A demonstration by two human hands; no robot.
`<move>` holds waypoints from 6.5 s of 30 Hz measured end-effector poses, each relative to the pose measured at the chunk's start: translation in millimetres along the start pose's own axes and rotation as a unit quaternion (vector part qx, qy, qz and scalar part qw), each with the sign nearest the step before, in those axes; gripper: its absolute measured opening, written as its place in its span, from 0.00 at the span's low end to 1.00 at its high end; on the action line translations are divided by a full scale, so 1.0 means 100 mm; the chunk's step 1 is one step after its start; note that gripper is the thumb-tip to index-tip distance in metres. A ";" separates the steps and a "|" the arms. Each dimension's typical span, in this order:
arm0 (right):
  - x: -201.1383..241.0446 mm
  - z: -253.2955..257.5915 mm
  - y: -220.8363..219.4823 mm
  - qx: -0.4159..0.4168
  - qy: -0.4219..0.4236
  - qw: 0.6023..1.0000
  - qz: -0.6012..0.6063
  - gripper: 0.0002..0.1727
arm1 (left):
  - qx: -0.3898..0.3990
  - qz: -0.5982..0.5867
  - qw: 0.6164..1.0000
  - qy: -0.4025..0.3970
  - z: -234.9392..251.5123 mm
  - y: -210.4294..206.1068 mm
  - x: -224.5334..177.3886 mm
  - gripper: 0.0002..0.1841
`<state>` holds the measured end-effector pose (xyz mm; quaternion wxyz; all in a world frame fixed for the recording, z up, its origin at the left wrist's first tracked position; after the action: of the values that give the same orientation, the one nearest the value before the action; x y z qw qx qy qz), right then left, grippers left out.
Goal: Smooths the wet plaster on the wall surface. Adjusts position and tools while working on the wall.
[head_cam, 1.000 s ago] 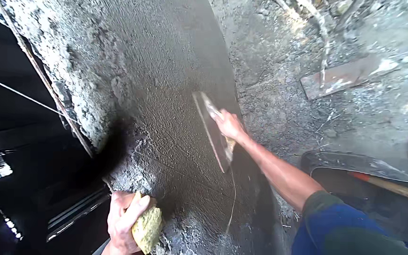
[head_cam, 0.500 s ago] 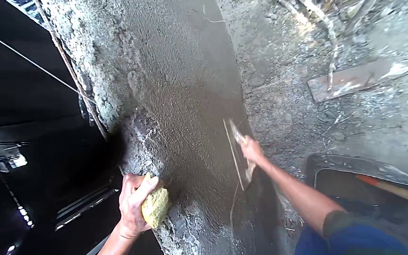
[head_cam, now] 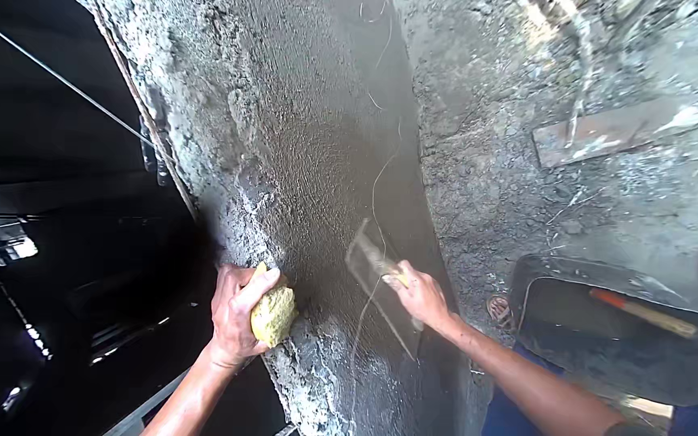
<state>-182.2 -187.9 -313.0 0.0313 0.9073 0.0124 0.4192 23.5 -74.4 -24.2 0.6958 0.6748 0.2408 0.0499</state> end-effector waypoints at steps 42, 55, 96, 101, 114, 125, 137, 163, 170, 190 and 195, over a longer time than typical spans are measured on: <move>0.67 -0.36 0.04 -0.021 0.063 0.998 0.012 0.32 | 0.002 0.012 1.000 -0.020 0.06 0.01 -0.08 0.34; 0.76 0.19 0.20 -0.087 0.098 0.991 -0.018 0.31 | -0.002 0.016 1.000 -0.025 0.01 0.01 -0.02 0.35; -1.82 -1.94 2.83 -0.180 -0.280 0.938 -0.092 0.38 | 0.039 0.042 0.980 0.192 1.28 0.02 -1.19 0.37; -1.88 -2.29 3.39 -0.153 -0.278 0.930 -0.188 0.36 | -0.026 -0.314 0.879 0.358 1.00 -1.83 -2.24 0.36; -1.85 -2.29 2.69 0.101 -0.226 0.832 -0.497 0.28 | -0.036 -0.500 0.569 0.652 -2.03 -3.86 -3.78 0.43; -1.56 -2.25 3.22 0.121 -0.281 0.768 -0.563 0.23 | -0.052 -0.536 0.525 0.659 -2.21 -3.86 -3.86 0.42; -1.41 -2.40 3.00 -0.081 -0.192 0.978 0.020 0.23 | 0.124 -0.534 0.713 0.437 -0.85 -2.81 -3.32 0.37; -0.82 -1.85 2.66 -0.074 -0.146 0.962 0.217 0.23 | -0.075 0.046 0.948 0.306 0.21 0.73 -1.40 0.40; -0.30 -0.76 0.86 0.028 -0.126 0.925 0.356 0.26 | 0.134 0.131 0.982 -0.020 0.42 0.49 -0.58 0.42; 1.05 1.06 0.46 -0.020 0.003 0.974 0.227 0.27 | -0.056 -0.008 0.998 -0.022 0.42 0.10 0.07 0.42; 0.07 0.02 -0.11 -0.003 -0.083 0.974 0.213 0.21 | -0.058 -0.032 0.998 -0.010 0.44 0.08 0.07 0.40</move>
<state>-176.3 -176.7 -309.4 -0.0553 0.9205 -0.1847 0.3399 49.4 -111.0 -19.4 0.7372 0.6260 0.2519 0.0351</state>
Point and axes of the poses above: each hand's wrist, its own z-axis towards the middle knuckle, its own y-axis out of the back of the hand, x = y × z, the point moved 3 cm from there along z, towards the middle knuckle, and after that the axes turned 5 degrees about -y, right-handed, at the moved point
